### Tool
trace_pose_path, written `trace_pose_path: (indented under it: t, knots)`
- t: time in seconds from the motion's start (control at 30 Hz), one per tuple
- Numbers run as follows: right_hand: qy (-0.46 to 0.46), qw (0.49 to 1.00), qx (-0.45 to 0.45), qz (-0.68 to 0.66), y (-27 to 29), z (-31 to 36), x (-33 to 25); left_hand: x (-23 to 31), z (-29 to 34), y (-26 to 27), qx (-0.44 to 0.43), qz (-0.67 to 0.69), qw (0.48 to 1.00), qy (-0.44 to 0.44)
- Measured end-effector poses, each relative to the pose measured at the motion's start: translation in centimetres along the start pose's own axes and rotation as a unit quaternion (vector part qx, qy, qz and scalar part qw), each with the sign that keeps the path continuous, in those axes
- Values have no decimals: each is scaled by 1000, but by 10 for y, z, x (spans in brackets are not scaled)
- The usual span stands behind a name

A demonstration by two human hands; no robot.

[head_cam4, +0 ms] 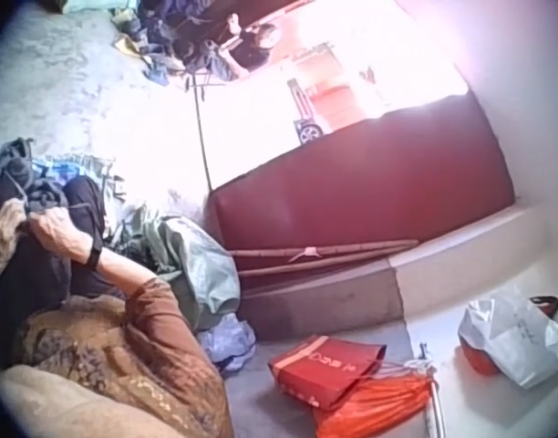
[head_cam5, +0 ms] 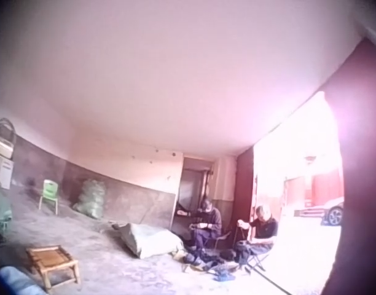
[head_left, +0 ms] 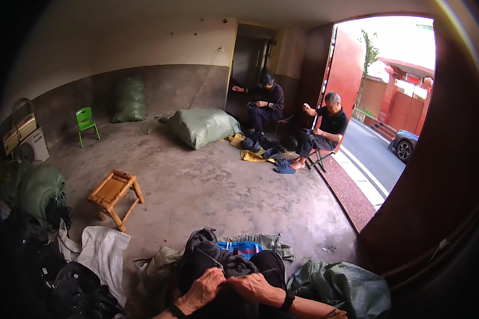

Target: Lacing a black athletic shoe while sitting in a workshop environment.

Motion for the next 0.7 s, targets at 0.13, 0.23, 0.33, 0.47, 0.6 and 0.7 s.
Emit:
trace_pose_path:
  t: [0.13, 0.23, 0.33, 0.47, 0.6, 0.7]
  knots:
    - [16, 999, -43, 24, -4, -1, -1, -3, 8, 1, 52, 12, 999, 5]
    - [65, 997, -22, 18, -2, 3, -10, -6, 10, 0, 49, 20, 999, 8]
    - [98, 989, -65, 85, -6, 8, -18, -3, 11, 1, 40, 16, 999, 14]
    - [134, 990, -2, 33, 8, 12, -14, 3, 0, 3, 2, 31, 999, 26]
    - [-158, 949, 259, -89, 125, 26, 106, 5, 0, 7, 10, 46, 999, 14]
    - [-36, 902, 429, -44, 313, 113, 151, 4, -16, 6, -4, 57, 998, -7]
Point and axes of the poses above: each hand's wrist, its own z-axis away from the middle knuckle, its own y-axis out of the back of the hand, x = y × z, the point moved 10 cm from there along -z, towards the middle knuckle, and after that the axes turned 3 degrees about -z, right-handed, at the moved point
